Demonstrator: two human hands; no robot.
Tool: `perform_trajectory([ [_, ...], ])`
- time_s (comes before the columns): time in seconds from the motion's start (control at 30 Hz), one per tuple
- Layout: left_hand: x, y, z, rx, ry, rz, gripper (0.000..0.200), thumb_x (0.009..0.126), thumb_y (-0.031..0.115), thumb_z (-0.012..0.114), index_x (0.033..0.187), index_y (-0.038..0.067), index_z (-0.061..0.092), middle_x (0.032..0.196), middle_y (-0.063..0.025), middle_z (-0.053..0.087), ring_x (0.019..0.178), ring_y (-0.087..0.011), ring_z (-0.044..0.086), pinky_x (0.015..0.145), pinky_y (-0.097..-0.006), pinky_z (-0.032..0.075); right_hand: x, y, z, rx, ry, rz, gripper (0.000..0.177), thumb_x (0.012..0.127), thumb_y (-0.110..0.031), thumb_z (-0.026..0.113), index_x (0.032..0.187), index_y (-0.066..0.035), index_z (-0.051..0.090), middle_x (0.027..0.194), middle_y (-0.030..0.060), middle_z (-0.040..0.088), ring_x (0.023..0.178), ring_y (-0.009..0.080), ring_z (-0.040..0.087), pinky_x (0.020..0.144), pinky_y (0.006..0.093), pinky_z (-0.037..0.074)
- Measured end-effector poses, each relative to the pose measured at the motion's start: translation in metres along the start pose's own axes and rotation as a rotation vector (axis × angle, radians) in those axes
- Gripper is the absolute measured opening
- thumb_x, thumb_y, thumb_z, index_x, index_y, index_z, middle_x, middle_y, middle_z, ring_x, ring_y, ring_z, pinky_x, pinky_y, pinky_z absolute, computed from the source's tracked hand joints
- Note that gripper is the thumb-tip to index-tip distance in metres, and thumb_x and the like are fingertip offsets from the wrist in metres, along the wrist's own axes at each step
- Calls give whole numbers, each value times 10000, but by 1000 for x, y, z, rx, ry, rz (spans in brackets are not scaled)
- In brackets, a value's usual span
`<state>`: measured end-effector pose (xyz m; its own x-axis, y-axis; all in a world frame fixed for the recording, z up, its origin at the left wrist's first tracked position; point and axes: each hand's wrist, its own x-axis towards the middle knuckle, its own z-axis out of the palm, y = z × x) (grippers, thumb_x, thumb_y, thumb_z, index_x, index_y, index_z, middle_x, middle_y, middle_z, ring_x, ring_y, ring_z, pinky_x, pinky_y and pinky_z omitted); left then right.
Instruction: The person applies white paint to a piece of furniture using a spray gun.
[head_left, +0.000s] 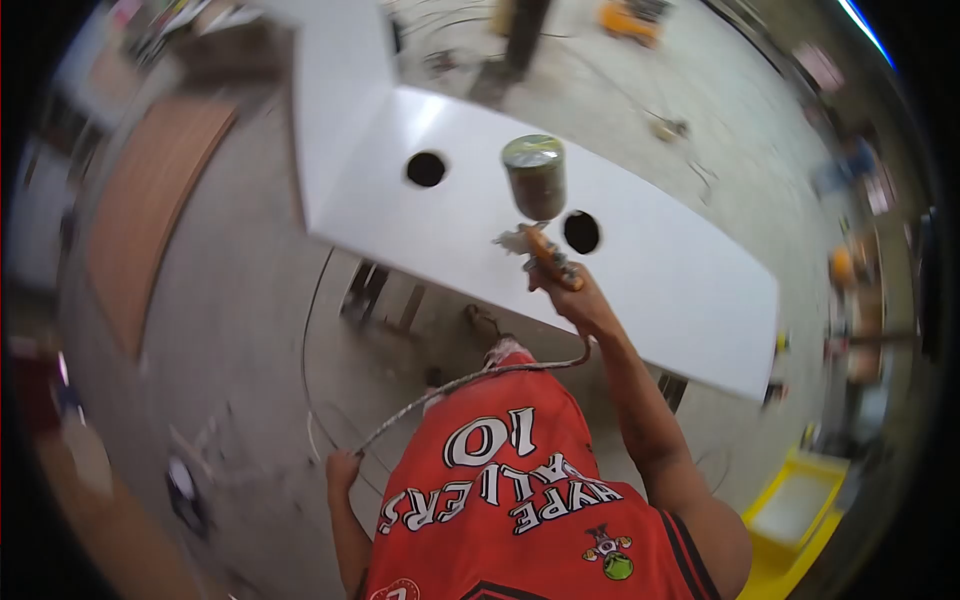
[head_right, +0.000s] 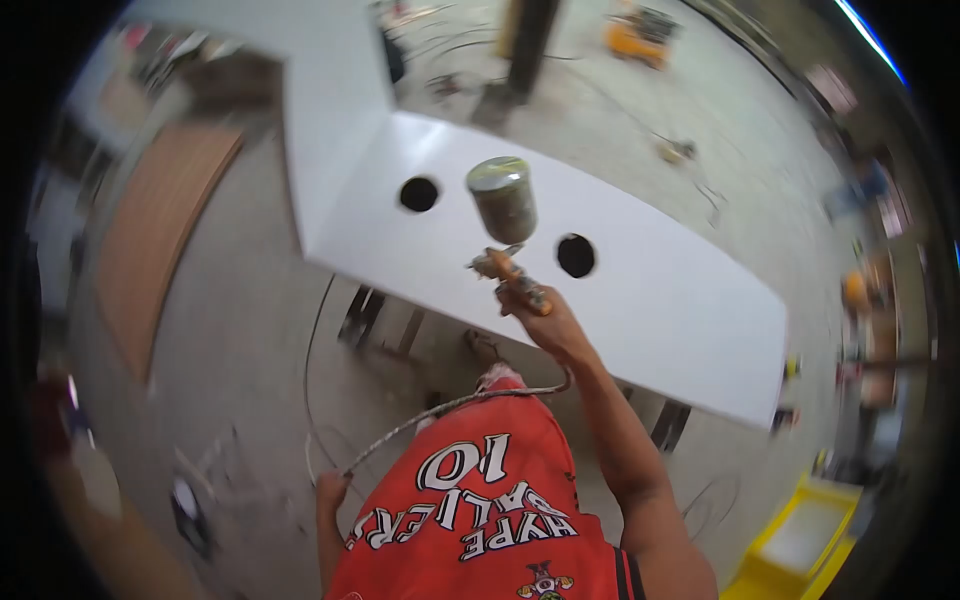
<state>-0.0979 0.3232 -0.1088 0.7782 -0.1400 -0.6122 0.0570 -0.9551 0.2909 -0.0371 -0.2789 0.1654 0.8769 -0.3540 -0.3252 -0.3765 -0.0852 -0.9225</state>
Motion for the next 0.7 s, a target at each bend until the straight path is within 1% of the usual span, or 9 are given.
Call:
perform_trajectory([
  [0.03, -37, 23, -10, -158, 22, -81, 435, 852, 418, 723, 822, -15, 694, 803, -271, 650, 782, -458, 620, 691, -519, 477, 10, -4, 6, -136, -28, 64, 341, 975, -322, 669, 916, 13, 700, 831, 45, 673, 790, 132, 573, 743, 319, 463],
  [0.13, -116, 38, 13, -227, 131, -205, 405, 851, 366, 726, 750, -23, 666, 708, -264, 607, 678, -466, 591, 607, -503, 445, 38, -9, 40, -282, -165, 92, 380, 954, -365, 678, 862, 4, 689, 803, 49, 660, 763, 150, 561, 714, 328, 451],
  [0.3, -218, 121, 61, -341, 250, -457, 376, 853, 330, 728, 739, -22, 661, 662, -257, 577, 591, -420, 545, 575, -481, 417, 93, 7, 64, -322, -411, 140, 371, 944, -371, 679, 845, -13, 685, 717, 24, 574, 687, 139, 496, 629, 325, 397],
  [0.37, -236, 154, 79, -379, 278, -546, 367, 853, 319, 733, 736, -21, 658, 641, -251, 564, 556, -399, 520, 563, -475, 408, 117, 11, 79, -316, -466, 89, 355, 947, -360, 673, 865, -14, 682, 712, 20, 571, 682, 139, 489, 615, 327, 390],
  [0.43, -241, 186, 97, -433, 295, -650, 359, 854, 297, 739, 726, -26, 648, 615, -247, 538, 522, -361, 484, 552, -469, 397, 145, 26, 88, -390, -504, 160, 347, 951, -340, 665, 895, 3, 668, 729, 64, 619, 684, 180, 528, 642, 361, 432],
  [0.5, -249, 219, 106, -447, 316, -679, 362, 863, 270, 733, 720, -44, 623, 596, -235, 508, 514, -320, 450, 549, -459, 390, 169, 61, 97, -355, -370, -138, 338, 955, -314, 652, 921, 22, 649, 746, 121, 651, 669, 232, 547, 662, 403, 457],
  [0.53, -251, 233, 113, -521, 327, -743, 370, 869, 262, 728, 723, -57, 608, 590, -228, 489, 519, -299, 425, 549, -454, 386, 172, 57, 99, -401, -343, -142, 324, 959, -293, 640, 946, 30, 642, 767, 158, 659, 671, 261, 574, 682, 414, 473],
  [0.6, -254, 261, 119, -616, 353, -809, 388, 882, 242, 714, 736, -86, 568, 578, -207, 440, 543, -249, 358, 549, -442, 377, 176, 59, 103, -322, -353, -152, 321, 960, -290, 637, 956, 30, 649, 785, 157, 672, 693, 264, 597, 696, 405, 483],
  [0.7, -248, 287, 124, -632, 386, -829, 387, 881, 241, 718, 745, -90, 571, 597, -241, 459, 541, -286, 352, 552, -448, 380, 190, 65, 111, -203, -394, -170, 307, 956, -275, 633, 986, 28, 673, 830, 163, 695, 780, 253, 658, 757, 382, 507],
])
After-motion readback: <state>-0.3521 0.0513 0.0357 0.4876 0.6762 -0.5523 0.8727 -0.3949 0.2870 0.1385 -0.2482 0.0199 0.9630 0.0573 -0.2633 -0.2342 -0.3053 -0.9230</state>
